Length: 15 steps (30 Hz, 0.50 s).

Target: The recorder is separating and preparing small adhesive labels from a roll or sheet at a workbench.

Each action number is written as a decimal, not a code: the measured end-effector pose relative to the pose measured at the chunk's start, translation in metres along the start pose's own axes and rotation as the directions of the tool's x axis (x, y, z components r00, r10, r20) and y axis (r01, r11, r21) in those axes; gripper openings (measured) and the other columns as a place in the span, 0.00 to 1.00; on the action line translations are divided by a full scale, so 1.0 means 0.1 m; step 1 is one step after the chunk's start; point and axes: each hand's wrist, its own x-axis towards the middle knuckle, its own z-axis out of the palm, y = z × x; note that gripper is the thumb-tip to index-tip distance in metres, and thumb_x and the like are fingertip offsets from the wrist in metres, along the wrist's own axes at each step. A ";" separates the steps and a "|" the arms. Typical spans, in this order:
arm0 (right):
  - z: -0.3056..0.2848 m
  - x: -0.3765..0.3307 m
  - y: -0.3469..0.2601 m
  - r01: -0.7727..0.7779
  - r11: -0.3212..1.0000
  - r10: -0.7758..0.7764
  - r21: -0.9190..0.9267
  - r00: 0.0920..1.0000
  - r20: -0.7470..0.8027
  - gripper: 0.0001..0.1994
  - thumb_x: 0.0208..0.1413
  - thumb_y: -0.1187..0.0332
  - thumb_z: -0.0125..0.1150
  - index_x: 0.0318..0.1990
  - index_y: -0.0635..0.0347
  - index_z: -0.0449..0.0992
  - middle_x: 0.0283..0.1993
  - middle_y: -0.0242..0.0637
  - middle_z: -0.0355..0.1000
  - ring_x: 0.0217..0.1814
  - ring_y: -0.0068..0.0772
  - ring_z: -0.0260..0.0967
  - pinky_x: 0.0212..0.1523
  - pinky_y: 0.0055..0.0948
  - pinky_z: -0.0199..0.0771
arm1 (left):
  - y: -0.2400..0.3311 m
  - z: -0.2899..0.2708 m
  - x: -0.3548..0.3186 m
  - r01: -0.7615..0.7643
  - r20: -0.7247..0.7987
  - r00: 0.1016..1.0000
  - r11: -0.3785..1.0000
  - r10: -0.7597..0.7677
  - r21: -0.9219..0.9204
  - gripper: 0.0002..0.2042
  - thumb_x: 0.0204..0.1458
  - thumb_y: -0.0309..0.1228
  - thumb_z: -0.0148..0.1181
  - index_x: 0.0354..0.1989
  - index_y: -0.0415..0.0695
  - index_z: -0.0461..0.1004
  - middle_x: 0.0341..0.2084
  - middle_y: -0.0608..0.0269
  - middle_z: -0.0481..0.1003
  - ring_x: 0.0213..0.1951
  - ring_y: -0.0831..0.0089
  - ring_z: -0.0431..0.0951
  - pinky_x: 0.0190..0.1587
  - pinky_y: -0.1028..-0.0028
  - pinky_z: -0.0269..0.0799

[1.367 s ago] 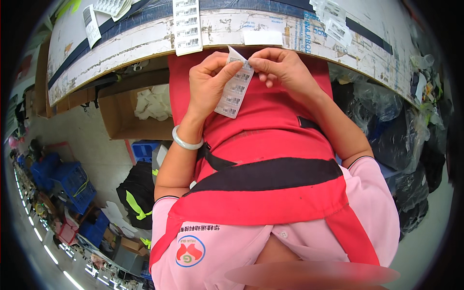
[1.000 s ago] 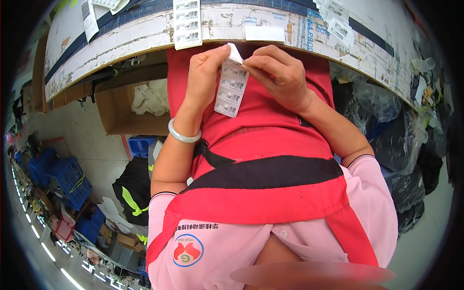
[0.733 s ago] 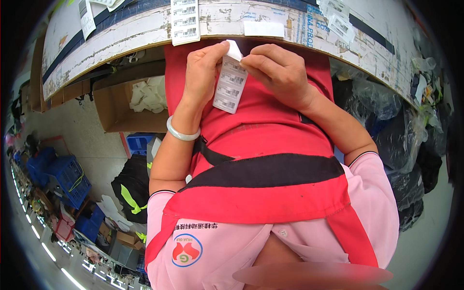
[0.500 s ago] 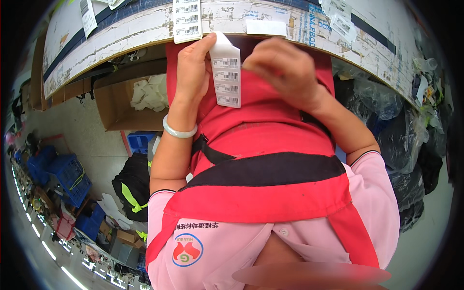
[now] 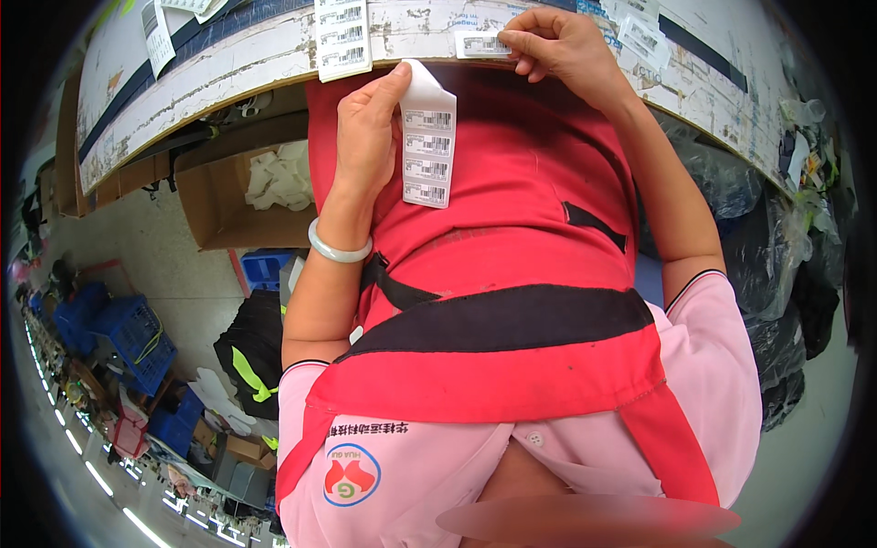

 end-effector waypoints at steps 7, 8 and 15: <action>-0.02 0.06 0.09 0.013 1.000 -0.013 0.006 1.000 0.012 0.07 0.59 0.70 0.58 0.36 0.66 0.75 0.25 0.32 0.72 0.22 0.18 0.70 0.22 0.16 0.71 | -0.02 0.02 0.00 0.004 0.001 1.000 1.000 -0.004 0.014 0.17 0.62 0.37 0.52 0.38 0.33 0.77 0.30 0.55 0.80 0.29 0.73 0.80 0.33 0.77 0.75; -0.03 0.07 0.11 0.013 1.000 -0.014 0.020 1.000 0.023 0.07 0.59 0.70 0.58 0.36 0.65 0.75 0.25 0.32 0.72 0.22 0.18 0.70 0.22 0.17 0.71 | -0.02 0.03 0.00 0.003 0.001 1.000 1.000 -0.003 0.007 0.17 0.62 0.37 0.52 0.38 0.33 0.77 0.30 0.55 0.80 0.29 0.73 0.80 0.33 0.77 0.75; -0.02 0.06 0.06 0.005 0.999 -0.006 0.048 1.000 0.029 0.06 0.59 0.70 0.59 0.35 0.66 0.75 0.25 0.32 0.73 0.21 0.19 0.70 0.22 0.17 0.71 | -0.03 -0.01 0.00 0.019 -0.002 1.000 0.999 -0.019 0.027 0.17 0.62 0.38 0.52 0.37 0.32 0.77 0.29 0.55 0.80 0.28 0.73 0.80 0.33 0.78 0.75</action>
